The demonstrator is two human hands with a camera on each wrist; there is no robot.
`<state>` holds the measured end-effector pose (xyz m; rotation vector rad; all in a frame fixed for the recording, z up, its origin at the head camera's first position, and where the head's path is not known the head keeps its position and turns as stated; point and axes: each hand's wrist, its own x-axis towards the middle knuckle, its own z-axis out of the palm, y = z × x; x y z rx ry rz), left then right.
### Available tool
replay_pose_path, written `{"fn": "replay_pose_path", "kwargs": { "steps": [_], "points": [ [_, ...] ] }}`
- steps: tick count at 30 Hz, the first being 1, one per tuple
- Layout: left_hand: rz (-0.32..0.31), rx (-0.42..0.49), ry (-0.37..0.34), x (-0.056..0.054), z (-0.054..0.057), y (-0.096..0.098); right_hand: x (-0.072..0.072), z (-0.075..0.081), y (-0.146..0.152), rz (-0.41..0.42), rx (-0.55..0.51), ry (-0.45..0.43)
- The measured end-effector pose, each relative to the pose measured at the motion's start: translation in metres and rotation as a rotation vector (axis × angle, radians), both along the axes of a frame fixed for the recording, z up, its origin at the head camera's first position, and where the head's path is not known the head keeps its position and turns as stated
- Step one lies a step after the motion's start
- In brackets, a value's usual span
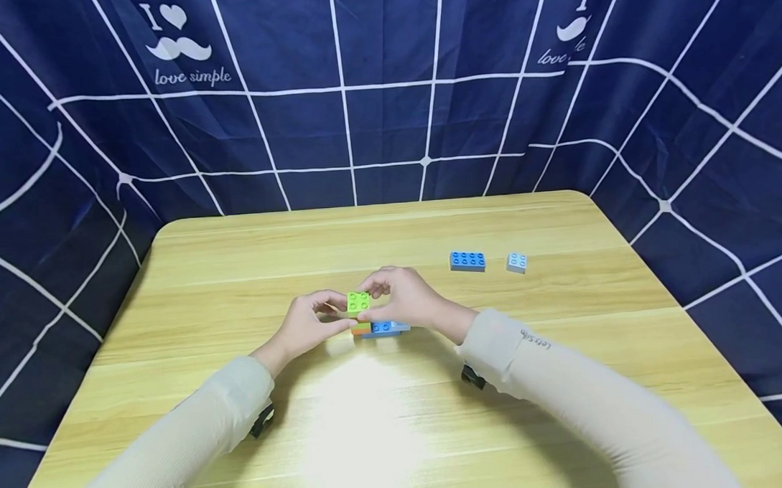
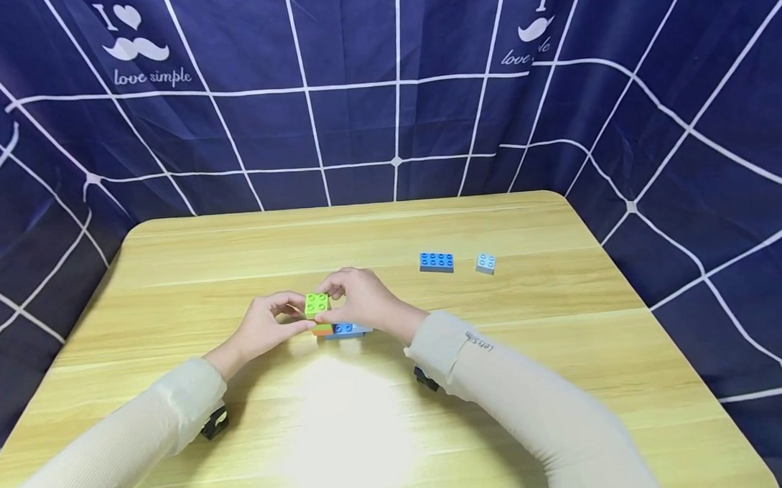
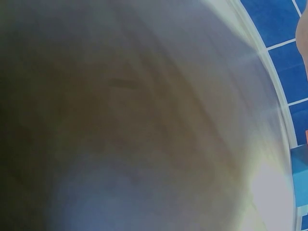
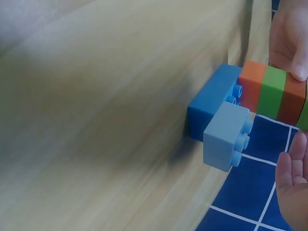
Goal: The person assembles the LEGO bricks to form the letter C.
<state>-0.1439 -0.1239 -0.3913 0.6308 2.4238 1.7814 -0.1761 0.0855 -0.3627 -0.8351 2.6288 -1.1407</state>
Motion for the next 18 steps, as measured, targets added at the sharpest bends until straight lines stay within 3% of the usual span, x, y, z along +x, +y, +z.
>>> {"fn": "replay_pose_path", "kwargs": {
  "steps": [9, 18],
  "points": [
    [0.013, -0.007, -0.003, 0.0006, 0.0012, -0.0015, 0.0019, 0.0040, -0.0067, -0.037, 0.063, 0.009],
    [0.016, -0.015, 0.010, 0.0013, 0.0027, 0.0003, 0.0022, -0.0001, -0.0046, -0.065, 0.046, -0.028]
  ]
}}
